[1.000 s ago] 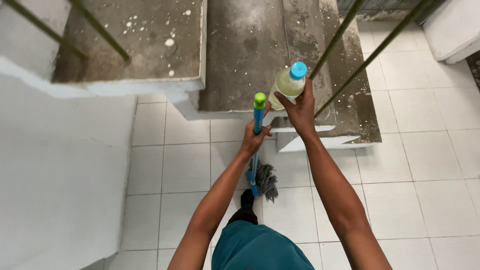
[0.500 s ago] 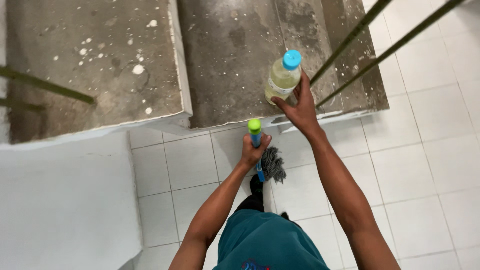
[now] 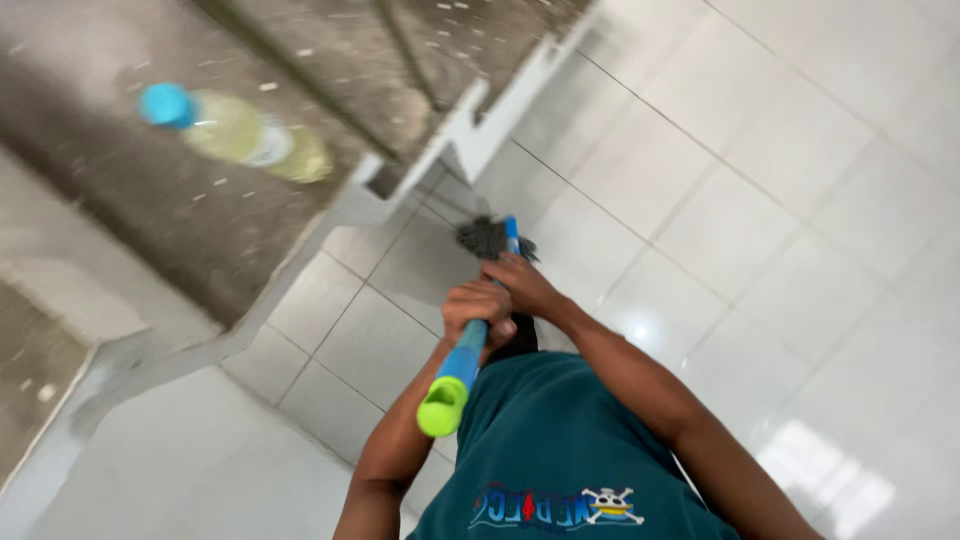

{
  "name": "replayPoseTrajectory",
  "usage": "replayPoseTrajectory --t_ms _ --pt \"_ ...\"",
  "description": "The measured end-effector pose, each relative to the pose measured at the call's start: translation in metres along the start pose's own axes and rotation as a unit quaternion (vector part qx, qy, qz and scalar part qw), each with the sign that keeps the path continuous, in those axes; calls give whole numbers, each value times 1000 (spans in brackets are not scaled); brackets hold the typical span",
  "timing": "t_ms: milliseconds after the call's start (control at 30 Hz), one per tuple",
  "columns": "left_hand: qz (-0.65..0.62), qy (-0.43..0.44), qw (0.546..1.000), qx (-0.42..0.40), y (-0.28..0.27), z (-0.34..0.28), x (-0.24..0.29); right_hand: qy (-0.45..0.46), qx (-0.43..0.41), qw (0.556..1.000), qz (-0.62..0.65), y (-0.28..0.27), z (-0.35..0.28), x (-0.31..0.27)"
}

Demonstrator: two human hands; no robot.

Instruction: The person mops a tiled floor using a mop and liquid from a plastic bottle, moving the mop across the floor surface near a set of stairs.

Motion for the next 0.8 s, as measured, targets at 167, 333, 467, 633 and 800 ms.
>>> replayPoseTrajectory --t_ms 167,333,467,633,800 --pt "-28 15 990 -135 116 12 -24 169 79 980 67 -86 -72 32" --pt "37 61 964 -256 246 -9 -62 301 138 943 37 -133 -200 81" --pt "28 3 963 -268 334 -34 -81 392 157 905 42 -152 -319 125" --pt "13 -58 947 -314 433 -56 -105 506 175 844 22 -171 -466 162" --pt "35 -102 937 -332 507 -67 -157 629 126 765 -52 -193 -607 207"
Point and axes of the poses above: each hand's wrist, its own z-axis towards the middle knuckle, its own y-axis out of the palm, x = y × z, the point moved 10 cm from there along z, towards the middle knuckle, and after that the axes turned 1 degree about y, right-handed, at the moved point
